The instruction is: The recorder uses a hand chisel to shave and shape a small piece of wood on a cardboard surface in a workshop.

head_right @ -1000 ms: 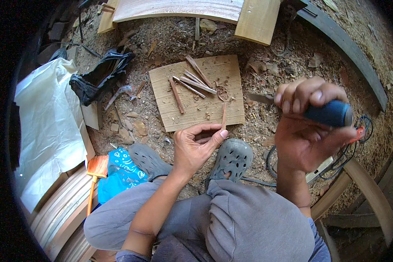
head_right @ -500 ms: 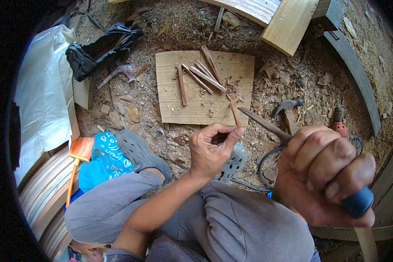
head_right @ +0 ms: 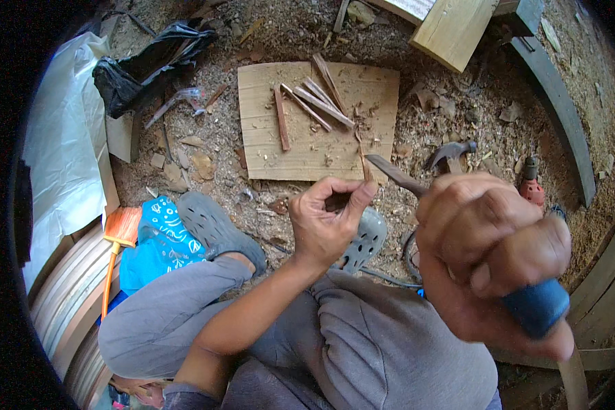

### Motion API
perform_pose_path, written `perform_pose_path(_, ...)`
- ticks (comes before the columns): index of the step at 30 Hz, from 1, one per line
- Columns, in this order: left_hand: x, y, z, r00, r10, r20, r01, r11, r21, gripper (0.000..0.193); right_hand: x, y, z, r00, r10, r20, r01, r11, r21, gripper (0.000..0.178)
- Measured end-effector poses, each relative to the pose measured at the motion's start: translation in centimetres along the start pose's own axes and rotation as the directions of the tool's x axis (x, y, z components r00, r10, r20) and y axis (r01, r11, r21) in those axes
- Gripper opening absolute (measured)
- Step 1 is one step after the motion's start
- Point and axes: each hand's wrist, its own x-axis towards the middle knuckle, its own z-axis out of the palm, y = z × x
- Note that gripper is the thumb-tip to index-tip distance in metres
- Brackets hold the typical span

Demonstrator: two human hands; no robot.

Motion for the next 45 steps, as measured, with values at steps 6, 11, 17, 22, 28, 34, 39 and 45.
perform_pose_path(6, -0.4, -0.2, 0.3, 1.000, -0.028, -0.002, 0.027, 0.999, -0.036, 0.024, -0.5, 1.4, -0.1, 0.995, 0.096, 0.015, -0.096, 0.995, -0.025, 0.075)
perform_pose_path(11, -0.3, -0.7, -0.1, 0.999, -0.031, -0.014, 0.030, 0.998, -0.047, 0.024, -2.3, 4.1, -0.2, 0.971, 0.228, -0.077, -0.237, 0.963, -0.129, 0.071)
perform_pose_path(17, 0.0, 0.0, 0.1, 0.998, -0.057, 0.014, 0.059, 0.986, -0.155, 0.024, -2.5, 4.0, -0.4, 0.976, 0.163, -0.143, -0.180, 0.976, -0.119, 0.075)
perform_pose_path(22, -0.5, -0.2, -0.5, 0.999, -0.048, -0.009, 0.047, 0.997, -0.055, 0.022, -1.4, 2.1, -0.4, 0.991, 0.052, 0.127, -0.057, 0.998, 0.039, 0.082)
perform_pose_path(28, -0.3, 0.0, 0.3, 0.999, -0.047, 0.014, 0.049, 0.993, -0.106, 0.024, -0.7, 1.2, -0.4, 0.999, -0.006, 0.053, 0.004, 0.999, 0.034, 0.078)
perform_pose_path(34, 0.4, -0.6, 0.5, 0.996, -0.077, -0.046, 0.069, 0.983, -0.167, 0.024, -1.3, 1.6, -1.7, 0.996, 0.032, 0.079, -0.033, 0.999, 0.020, 0.077)
perform_pose_path(39, 0.0, -0.1, 0.1, 0.996, -0.091, 0.022, 0.093, 0.980, -0.175, 0.018, -3.0, 2.6, 0.1, 0.994, 0.088, -0.070, -0.096, 0.988, -0.120, 0.075)
perform_pose_path(45, -0.2, -1.1, 1.0, 0.997, -0.074, -0.038, 0.064, 0.975, -0.212, 0.023, -3.4, 4.2, -0.5, 0.998, 0.036, -0.049, -0.042, 0.989, -0.138, 0.079)
